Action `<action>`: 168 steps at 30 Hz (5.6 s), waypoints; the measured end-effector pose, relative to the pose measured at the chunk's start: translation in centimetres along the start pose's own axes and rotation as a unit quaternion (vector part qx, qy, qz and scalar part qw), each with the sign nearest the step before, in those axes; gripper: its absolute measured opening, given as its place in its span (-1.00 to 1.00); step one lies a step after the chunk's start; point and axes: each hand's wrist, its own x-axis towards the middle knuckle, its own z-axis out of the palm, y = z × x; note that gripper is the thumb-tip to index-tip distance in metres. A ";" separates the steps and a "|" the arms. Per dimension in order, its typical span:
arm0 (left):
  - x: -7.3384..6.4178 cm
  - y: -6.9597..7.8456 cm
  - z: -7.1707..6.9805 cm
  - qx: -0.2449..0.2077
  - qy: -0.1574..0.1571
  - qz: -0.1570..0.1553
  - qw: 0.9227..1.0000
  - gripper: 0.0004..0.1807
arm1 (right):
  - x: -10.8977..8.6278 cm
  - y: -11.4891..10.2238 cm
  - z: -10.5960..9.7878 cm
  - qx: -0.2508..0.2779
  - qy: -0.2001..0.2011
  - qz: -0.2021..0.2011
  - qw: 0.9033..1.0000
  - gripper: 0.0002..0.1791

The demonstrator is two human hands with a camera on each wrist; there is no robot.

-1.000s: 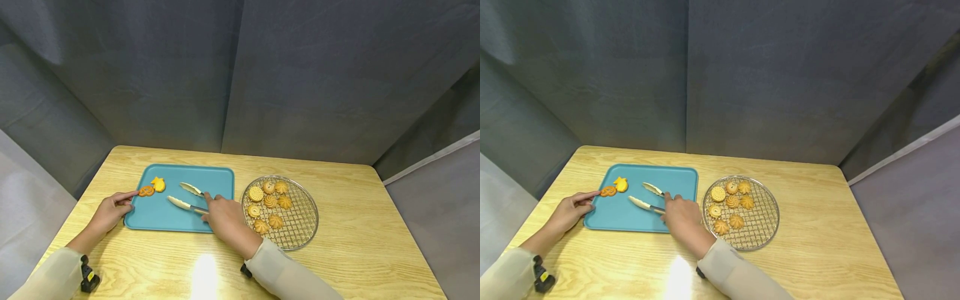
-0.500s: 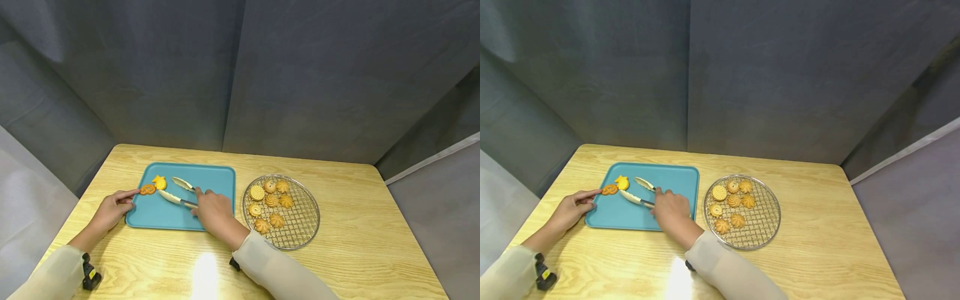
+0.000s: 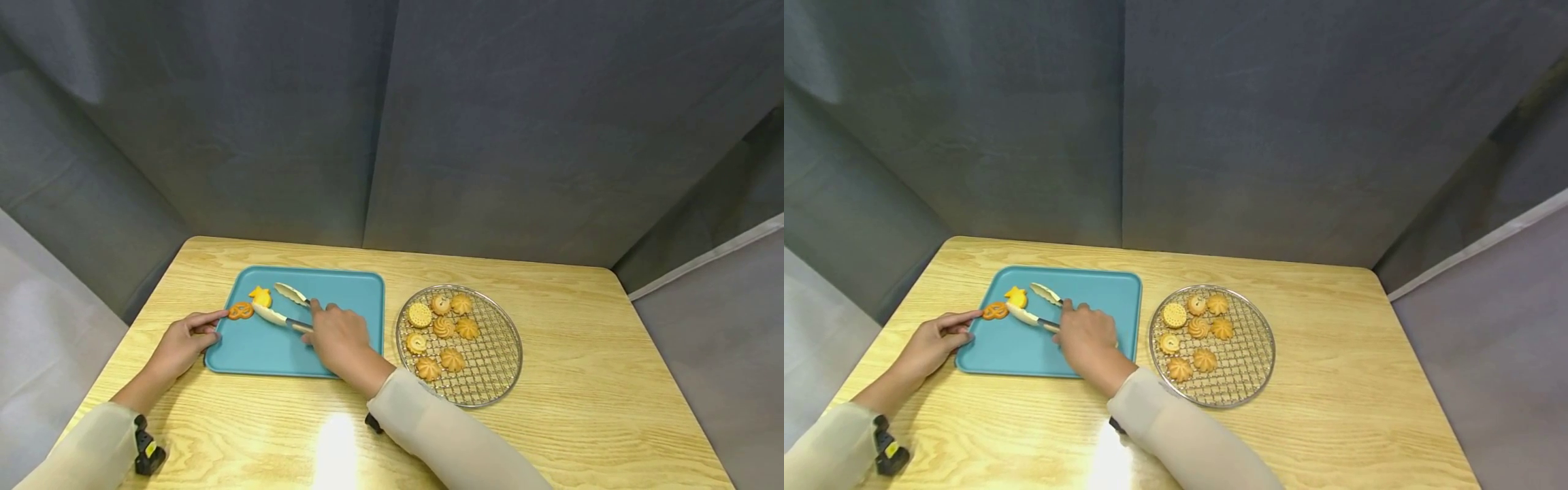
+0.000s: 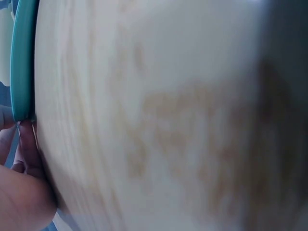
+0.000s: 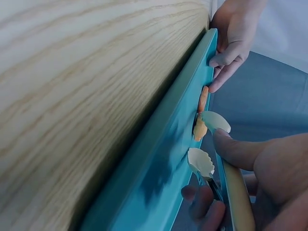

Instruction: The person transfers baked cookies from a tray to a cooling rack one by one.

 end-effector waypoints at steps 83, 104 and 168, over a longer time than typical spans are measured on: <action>0.0 0.0 -0.1 -0.014 -0.002 0.004 1.000 -0.49 | -1.8 2.5 -0.9 -0.025 0.044 -0.030 0.998 -0.25; -0.1 -0.2 -0.1 0.003 -0.003 0.005 1.000 -0.49 | -5.2 4.7 -0.7 -0.021 0.112 -0.065 0.991 -0.24; -0.1 0.1 0.0 0.014 0.002 0.008 1.000 -0.49 | -14.8 12.3 -0.5 0.038 0.164 -0.008 0.986 -0.27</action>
